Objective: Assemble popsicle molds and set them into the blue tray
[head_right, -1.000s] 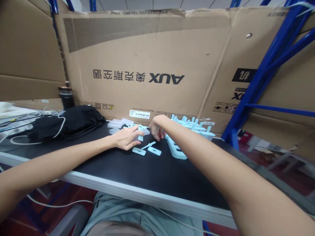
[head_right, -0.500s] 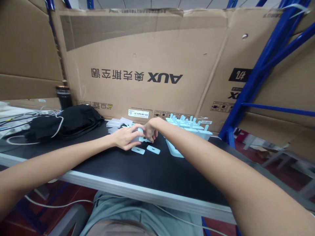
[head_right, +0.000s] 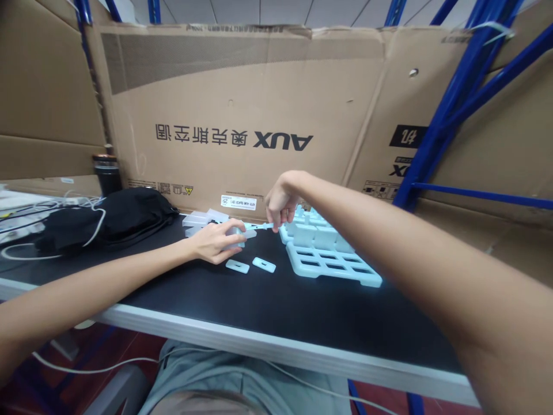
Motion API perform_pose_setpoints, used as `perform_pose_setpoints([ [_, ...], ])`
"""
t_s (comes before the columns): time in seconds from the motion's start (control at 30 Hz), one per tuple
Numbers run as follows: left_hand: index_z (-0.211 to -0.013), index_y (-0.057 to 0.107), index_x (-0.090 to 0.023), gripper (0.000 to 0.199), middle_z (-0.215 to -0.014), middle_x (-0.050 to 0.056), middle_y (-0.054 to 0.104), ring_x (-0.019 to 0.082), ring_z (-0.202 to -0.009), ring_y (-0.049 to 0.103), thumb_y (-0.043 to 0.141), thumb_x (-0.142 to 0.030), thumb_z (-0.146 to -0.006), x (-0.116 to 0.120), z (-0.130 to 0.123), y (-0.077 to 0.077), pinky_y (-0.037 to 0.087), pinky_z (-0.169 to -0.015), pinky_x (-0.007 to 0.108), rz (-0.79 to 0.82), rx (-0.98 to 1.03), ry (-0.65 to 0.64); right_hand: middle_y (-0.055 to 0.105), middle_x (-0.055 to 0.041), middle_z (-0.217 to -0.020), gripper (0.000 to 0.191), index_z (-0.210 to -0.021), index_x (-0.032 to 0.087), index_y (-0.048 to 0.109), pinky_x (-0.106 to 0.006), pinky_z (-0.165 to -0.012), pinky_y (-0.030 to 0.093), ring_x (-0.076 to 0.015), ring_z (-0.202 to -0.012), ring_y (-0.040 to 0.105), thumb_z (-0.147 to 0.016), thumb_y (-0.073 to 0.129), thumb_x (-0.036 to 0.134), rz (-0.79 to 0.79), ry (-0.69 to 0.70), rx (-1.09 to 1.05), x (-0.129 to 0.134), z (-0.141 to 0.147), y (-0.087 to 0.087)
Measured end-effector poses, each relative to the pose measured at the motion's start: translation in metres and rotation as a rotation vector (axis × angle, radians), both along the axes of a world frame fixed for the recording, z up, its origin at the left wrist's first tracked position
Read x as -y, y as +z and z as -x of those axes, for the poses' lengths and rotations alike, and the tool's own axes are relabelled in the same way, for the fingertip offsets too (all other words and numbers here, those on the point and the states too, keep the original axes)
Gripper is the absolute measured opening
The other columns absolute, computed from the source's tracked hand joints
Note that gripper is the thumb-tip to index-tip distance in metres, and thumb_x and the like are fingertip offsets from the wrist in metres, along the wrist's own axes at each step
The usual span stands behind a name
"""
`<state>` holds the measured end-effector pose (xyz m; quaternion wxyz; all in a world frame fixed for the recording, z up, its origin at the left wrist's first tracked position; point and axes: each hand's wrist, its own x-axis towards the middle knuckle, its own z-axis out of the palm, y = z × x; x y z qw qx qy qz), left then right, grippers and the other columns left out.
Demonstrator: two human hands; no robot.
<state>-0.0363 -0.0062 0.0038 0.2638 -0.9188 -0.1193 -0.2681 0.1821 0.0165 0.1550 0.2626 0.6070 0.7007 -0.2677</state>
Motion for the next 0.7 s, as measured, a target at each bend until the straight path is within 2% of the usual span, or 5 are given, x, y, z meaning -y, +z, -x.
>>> perform_pose_setpoints([
  [0.07,-0.112,0.059,-0.024,0.029,-0.126,0.011,0.045,0.008,-0.061,0.049,0.040,-0.038,-0.096,-0.002,0.001,-0.001,0.044,-0.046,0.022,-0.001,0.017,0.000,0.064,-0.0026,-0.082,0.040,-0.082,0.014,0.065,-0.034,-0.073,0.051,-0.0174,-0.082,0.061,-0.055,0.087,0.034,0.034,0.005,-0.036,0.008,-0.001,0.017],
  [0.17,-0.109,0.062,-0.027,0.027,-0.127,0.010,0.042,0.005,-0.057,0.045,0.040,-0.037,-0.095,-0.003,0.001,-0.002,0.042,-0.046,0.021,0.023,0.019,0.021,0.063,-0.0017,-0.078,0.041,-0.082,0.013,0.066,-0.037,-0.074,0.052,-0.0177,-0.079,0.062,-0.056,0.087,0.037,0.093,0.038,-0.065,0.015,0.002,0.029],
  [0.37,-0.112,0.062,-0.029,0.031,-0.127,0.010,0.039,0.006,-0.060,0.045,0.038,-0.040,-0.096,0.000,0.001,0.000,0.047,-0.049,0.022,0.070,0.007,0.082,0.064,-0.0023,-0.083,0.046,-0.089,0.014,0.067,-0.035,-0.073,0.052,-0.0182,-0.081,0.062,-0.055,0.087,0.037,0.203,0.064,-0.031,0.010,0.012,0.027],
  [0.57,-0.115,0.061,-0.029,0.030,-0.129,0.012,0.036,0.006,-0.063,0.048,0.039,-0.037,-0.096,0.001,0.001,-0.001,0.051,-0.052,0.025,0.098,-0.012,0.144,0.066,-0.0052,-0.092,0.040,-0.089,0.013,0.066,-0.033,-0.072,0.051,-0.0168,-0.081,0.059,-0.059,0.085,0.031,0.188,0.009,-0.077,0.015,0.017,0.029],
  [0.7,-0.123,0.057,-0.033,0.031,-0.133,0.012,0.033,0.008,-0.067,0.051,0.041,-0.034,-0.096,0.005,-0.002,0.000,0.053,-0.053,0.026,0.119,-0.017,0.171,0.063,-0.0038,-0.087,0.036,-0.087,0.012,0.065,-0.032,-0.074,0.050,-0.0142,-0.077,0.057,-0.063,0.083,0.032,0.176,0.016,-0.100,0.020,0.025,0.028],
])
